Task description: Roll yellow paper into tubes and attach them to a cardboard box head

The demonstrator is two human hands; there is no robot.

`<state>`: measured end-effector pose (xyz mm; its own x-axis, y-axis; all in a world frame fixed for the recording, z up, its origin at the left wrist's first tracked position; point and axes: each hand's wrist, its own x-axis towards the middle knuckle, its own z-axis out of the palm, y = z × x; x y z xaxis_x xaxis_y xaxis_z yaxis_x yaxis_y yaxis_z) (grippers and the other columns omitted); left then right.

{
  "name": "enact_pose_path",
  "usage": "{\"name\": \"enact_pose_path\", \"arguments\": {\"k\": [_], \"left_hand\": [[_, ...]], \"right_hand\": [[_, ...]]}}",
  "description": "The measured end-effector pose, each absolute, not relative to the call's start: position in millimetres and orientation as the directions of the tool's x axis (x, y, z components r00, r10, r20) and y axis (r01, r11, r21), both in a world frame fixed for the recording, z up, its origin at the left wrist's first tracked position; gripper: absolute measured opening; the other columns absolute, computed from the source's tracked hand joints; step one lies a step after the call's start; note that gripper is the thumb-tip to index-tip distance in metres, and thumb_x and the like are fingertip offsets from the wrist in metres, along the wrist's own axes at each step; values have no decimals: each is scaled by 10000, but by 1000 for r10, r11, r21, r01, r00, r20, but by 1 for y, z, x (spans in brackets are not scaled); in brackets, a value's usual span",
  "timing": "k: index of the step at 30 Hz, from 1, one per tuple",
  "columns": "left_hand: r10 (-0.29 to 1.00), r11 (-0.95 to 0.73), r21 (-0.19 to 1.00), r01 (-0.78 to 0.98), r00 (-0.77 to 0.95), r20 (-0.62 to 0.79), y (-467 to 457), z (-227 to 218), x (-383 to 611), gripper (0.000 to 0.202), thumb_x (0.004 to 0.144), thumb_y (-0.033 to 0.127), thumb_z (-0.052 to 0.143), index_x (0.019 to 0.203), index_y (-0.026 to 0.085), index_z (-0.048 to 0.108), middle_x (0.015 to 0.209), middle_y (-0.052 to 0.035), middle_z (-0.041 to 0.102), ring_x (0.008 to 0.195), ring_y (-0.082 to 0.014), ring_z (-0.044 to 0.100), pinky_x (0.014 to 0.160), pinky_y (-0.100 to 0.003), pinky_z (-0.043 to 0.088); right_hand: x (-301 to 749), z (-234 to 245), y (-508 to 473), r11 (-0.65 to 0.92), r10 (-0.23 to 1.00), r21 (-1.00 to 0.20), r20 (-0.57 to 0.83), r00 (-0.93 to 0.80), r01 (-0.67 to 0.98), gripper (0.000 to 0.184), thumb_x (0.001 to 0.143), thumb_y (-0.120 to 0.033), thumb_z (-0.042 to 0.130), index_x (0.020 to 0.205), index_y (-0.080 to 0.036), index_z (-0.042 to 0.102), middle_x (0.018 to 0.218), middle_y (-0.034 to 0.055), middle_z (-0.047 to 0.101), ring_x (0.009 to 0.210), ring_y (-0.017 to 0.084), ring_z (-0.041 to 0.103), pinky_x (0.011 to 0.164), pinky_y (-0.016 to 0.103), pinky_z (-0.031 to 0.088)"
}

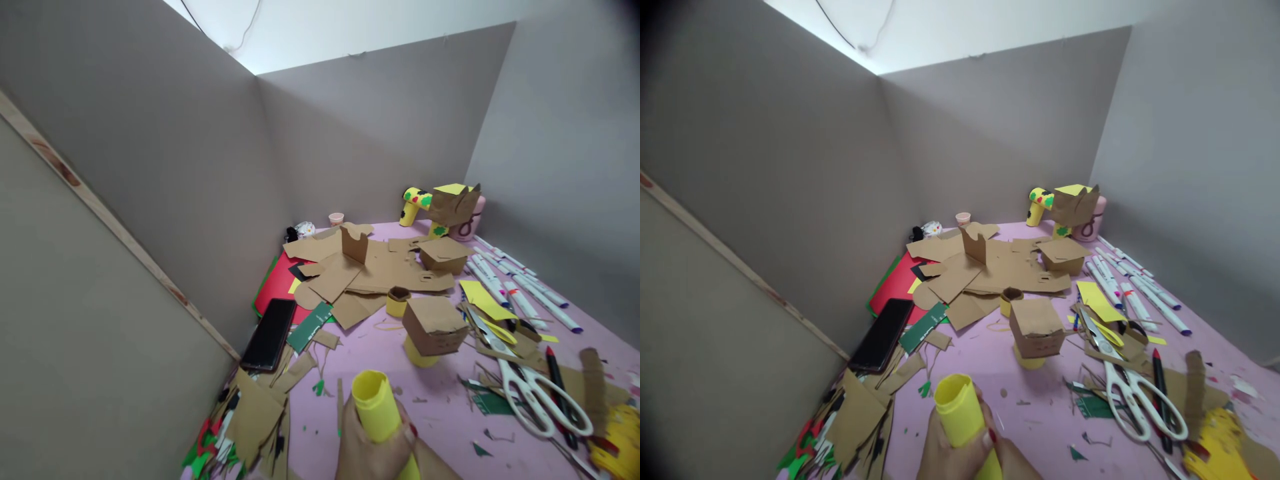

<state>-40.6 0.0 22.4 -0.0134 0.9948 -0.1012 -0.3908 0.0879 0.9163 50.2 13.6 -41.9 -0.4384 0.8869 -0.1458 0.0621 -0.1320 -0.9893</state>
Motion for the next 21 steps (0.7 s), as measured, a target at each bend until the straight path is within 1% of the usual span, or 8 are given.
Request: {"name": "enact_pose_path", "arguments": {"k": [1, 3, 6, 10, 12, 14, 18, 21], "left_hand": [[991, 39, 934, -356, -105, -81, 0, 23, -40, 424, 566, 429, 779, 840, 184, 569, 657, -12, 615, 571, -147, 557, 566, -260, 442], [958, -126, 966, -227, -281, 59, 0, 25, -37, 295, 625, 369, 740, 807, 201, 581, 688, -23, 630, 612, -166, 579, 608, -274, 461], [887, -294, 956, 2, -373, 273, 1, 26, -34, 142, 658, 273, 698, 724, 217, 586, 657, -25, 632, 606, -176, 584, 615, -275, 462], [940, -179, 983, 32, -290, 180, 5, 21, -34, 129, 680, 247, 656, 776, 198, 586, 638, -15, 623, 537, -150, 551, 538, -240, 441], [952, -166, 986, 32, -257, 168, 6, 19, -34, 134, 673, 245, 659, 773, 196, 585, 621, -3, 605, 517, -139, 525, 517, -233, 423], [952, -173, 985, 19, -253, 172, 6, 19, -34, 142, 651, 243, 680, 757, 201, 595, 614, 0, 604, 524, -147, 527, 520, -243, 422], [938, -160, 987, -18, -313, 146, 3, 22, -34, 141, 661, 255, 671, 790, 204, 647, 739, -66, 683, 692, -218, 620, 656, -296, 473], [962, -135, 991, -10, -242, 128, 1, 21, -37, 166, 658, 268, 689, 801, 200, 639, 757, -72, 692, 713, -219, 620, 682, -303, 473]], "right_hand": [[52, -42, 13, -130, 889, -990, -139, -436, 51, 476, 742, -450, 599, 1165, -232, 586, 1062, 94, 671, 1044, 316, 603, 922, 396, 453], [55, -42, 12, -71, 910, -997, -71, -409, 17, 455, 774, -442, 570, 1162, -205, 574, 1058, 116, 666, 1027, 314, 608, 901, 413, 471], [63, -39, 7, 137, 962, -990, 125, -242, 30, 421, 860, -403, 465, 1213, -184, 536, 1215, 151, 596, 1165, 307, 525, 995, 432, 405], [79, -31, -1, 365, 931, -915, 355, -87, 171, 476, 894, -340, 456, 1354, -225, 413, 1417, 107, 441, 1315, 300, 372, 1081, 460, 304], [87, -20, -2, 474, 880, -845, 463, -106, 246, 497, 874, -323, 516, 1359, -261, 427, 1434, 74, 436, 1331, 316, 346, 1089, 495, 275], [91, -7, 1, 585, 811, -749, 548, -205, 311, 511, 853, -306, 565, 1351, -309, 448, 1430, 40, 450, 1330, 321, 349, 1095, 514, 247], [84, 17, 15, 733, 677, -561, 543, -497, 384, 612, 835, -229, 601, 1385, -361, 368, 1356, 33, 524, 1226, 314, 500, 1043, 495, 339], [79, 20, 14, 703, 708, -612, 549, -445, 363, 609, 838, -249, 599, 1389, -358, 366, 1387, 40, 493, 1244, 311, 481, 1035, 481, 358]]}}
